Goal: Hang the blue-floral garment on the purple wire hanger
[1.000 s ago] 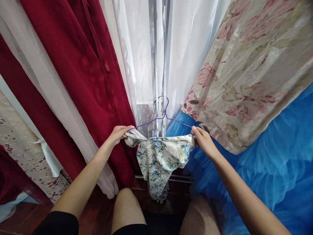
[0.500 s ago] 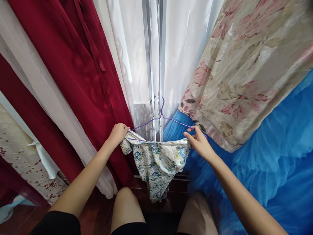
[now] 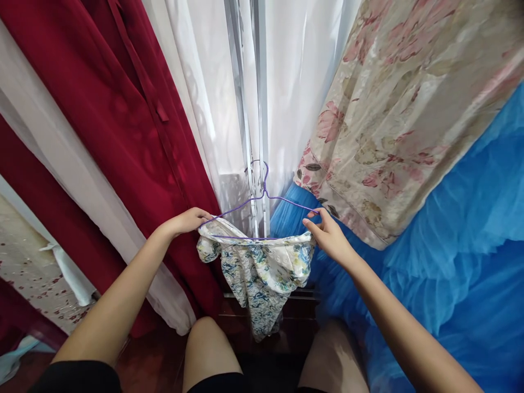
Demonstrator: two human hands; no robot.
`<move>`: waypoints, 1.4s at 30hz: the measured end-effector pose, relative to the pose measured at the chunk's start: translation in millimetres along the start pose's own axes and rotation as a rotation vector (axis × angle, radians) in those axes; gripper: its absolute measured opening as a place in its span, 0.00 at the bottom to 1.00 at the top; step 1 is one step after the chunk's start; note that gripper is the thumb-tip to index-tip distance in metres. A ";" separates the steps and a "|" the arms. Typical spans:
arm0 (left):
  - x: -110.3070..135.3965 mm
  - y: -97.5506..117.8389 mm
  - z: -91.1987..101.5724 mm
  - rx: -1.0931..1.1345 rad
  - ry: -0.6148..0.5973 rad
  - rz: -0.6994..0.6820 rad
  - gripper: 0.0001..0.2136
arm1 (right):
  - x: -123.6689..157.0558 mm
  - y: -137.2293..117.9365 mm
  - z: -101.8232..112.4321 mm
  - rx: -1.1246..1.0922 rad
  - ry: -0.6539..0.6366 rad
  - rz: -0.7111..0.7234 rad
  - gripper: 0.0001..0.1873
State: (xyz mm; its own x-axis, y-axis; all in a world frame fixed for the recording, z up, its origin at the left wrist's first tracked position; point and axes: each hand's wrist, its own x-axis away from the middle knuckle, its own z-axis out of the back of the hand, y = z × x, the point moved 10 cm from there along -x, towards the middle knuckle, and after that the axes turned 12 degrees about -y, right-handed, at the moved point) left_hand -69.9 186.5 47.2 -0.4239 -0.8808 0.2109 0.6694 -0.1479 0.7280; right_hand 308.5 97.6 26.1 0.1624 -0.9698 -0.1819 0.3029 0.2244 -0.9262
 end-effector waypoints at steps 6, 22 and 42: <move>29.3 8.1 16.7 -0.426 0.357 0.051 0.16 | 7.8 -8.5 -9.2 0.018 -0.036 -0.047 0.21; 31.8 -15.2 1.4 -0.120 0.488 -0.099 0.17 | 6.3 1.7 -0.7 0.014 0.004 -0.050 0.21; 93.2 64.7 9.1 -0.388 0.692 -0.108 0.17 | 12.6 1.9 -28.2 0.097 -0.030 -0.070 0.23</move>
State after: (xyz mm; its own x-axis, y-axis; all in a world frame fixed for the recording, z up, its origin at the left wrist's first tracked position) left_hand -71.7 98.9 119.9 -0.1091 -0.9132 -0.3927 0.8647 -0.2821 0.4157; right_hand 284.7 83.1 12.8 0.1649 -0.9806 -0.1062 0.4036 0.1653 -0.8999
